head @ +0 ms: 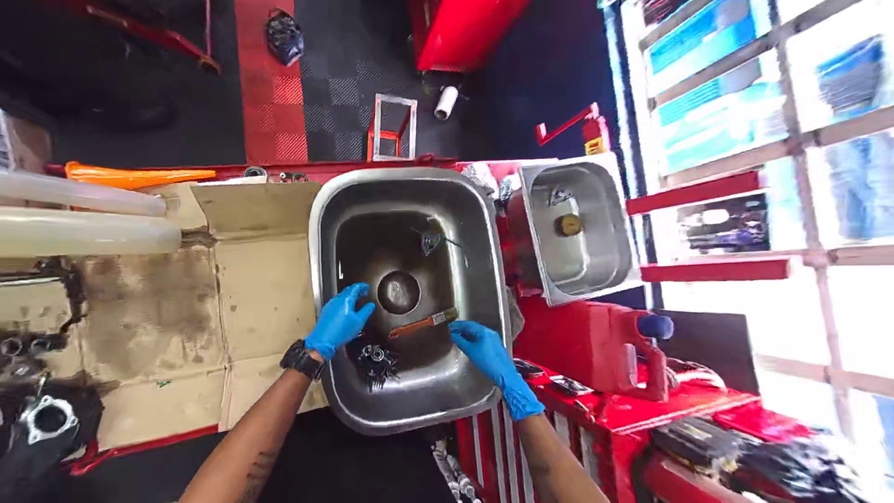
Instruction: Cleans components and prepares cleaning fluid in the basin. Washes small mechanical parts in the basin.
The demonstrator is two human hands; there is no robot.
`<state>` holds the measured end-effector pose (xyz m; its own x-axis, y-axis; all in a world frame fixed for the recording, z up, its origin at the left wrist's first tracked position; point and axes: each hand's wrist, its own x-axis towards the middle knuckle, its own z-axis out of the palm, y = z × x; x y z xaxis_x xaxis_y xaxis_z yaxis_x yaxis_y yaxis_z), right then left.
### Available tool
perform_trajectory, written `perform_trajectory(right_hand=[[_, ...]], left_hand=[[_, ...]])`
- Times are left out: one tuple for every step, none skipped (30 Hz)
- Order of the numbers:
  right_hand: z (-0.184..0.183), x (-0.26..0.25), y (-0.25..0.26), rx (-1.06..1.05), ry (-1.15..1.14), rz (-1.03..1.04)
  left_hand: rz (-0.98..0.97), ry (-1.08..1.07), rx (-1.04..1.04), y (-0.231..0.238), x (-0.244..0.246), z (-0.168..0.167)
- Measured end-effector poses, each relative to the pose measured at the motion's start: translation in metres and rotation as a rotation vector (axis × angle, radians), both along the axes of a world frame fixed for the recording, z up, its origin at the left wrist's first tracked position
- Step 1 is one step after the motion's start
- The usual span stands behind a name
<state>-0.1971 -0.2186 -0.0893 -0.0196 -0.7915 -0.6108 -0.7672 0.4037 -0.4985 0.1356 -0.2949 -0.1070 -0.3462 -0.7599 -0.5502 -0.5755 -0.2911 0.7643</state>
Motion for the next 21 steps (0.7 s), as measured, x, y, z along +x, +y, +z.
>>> perform_trajectory(right_hand=[[-0.005,0.001,0.002,0.007,-0.025,0.019],[-0.01,0.002,0.001,0.006,-0.047,0.042],[-0.014,0.004,0.001,0.013,-0.064,0.071],[-0.018,0.004,0.0,0.026,-0.076,0.107],[-0.023,0.003,-0.005,0.018,-0.082,0.147],[-0.028,0.003,-0.01,-0.002,-0.082,0.185],[-0.032,0.003,-0.015,-0.019,-0.077,0.224],[-0.036,0.003,-0.018,-0.031,-0.066,0.265],[-0.039,0.003,-0.021,-0.038,-0.048,0.304],[-0.041,0.003,-0.022,-0.038,-0.031,0.344],[-0.044,0.003,-0.023,-0.039,-0.019,0.383],[-0.046,0.003,-0.021,-0.043,-0.012,0.417],[-0.047,0.003,-0.02,-0.059,-0.011,0.44],[-0.045,0.001,-0.018,-0.09,-0.018,0.446],[-0.039,-0.002,-0.016,-0.145,-0.035,0.428],[-0.03,-0.008,-0.012,-0.236,-0.057,0.38],[-0.021,-0.016,-0.007,-0.365,-0.073,0.304],[-0.011,-0.025,-0.005,-0.483,-0.069,0.219],[-0.003,-0.034,-0.004,-0.582,-0.044,0.129],[0.003,-0.042,-0.006,-0.635,-0.004,0.044],[0.004,-0.049,-0.01,-0.642,0.043,-0.027]], left_hand=[[-0.019,-0.088,0.011,0.001,-0.008,-0.004],[-0.048,-0.183,0.02,0.0,-0.015,-0.008],[-0.08,-0.286,0.042,0.003,-0.022,-0.013],[-0.11,-0.38,0.067,0.008,-0.028,-0.018],[-0.134,-0.461,0.081,0.01,-0.033,-0.024],[-0.157,-0.528,0.094,0.013,-0.038,-0.031],[-0.179,-0.581,0.11,0.017,-0.042,-0.036],[-0.2,-0.622,0.122,0.023,-0.045,-0.04],[-0.222,-0.654,0.127,0.03,-0.048,-0.043],[-0.246,-0.68,0.125,0.038,-0.051,-0.045],[-0.273,-0.702,0.131,0.047,-0.055,-0.045],[-0.302,-0.718,0.145,0.058,-0.06,-0.044],[-0.33,-0.723,0.163,0.069,-0.064,-0.042],[-0.355,-0.723,0.182,0.08,-0.068,-0.041],[-0.368,-0.72,0.195,0.09,-0.07,-0.04],[-0.367,-0.718,0.209,0.099,-0.07,-0.039],[-0.346,-0.714,0.212,0.107,-0.069,-0.038],[-0.309,-0.707,0.208,0.112,-0.067,-0.039],[-0.261,-0.698,0.2,0.116,-0.065,-0.04],[-0.218,-0.687,0.193,0.119,-0.063,-0.041],[-0.182,-0.677,0.19,0.122,-0.063,-0.041]])
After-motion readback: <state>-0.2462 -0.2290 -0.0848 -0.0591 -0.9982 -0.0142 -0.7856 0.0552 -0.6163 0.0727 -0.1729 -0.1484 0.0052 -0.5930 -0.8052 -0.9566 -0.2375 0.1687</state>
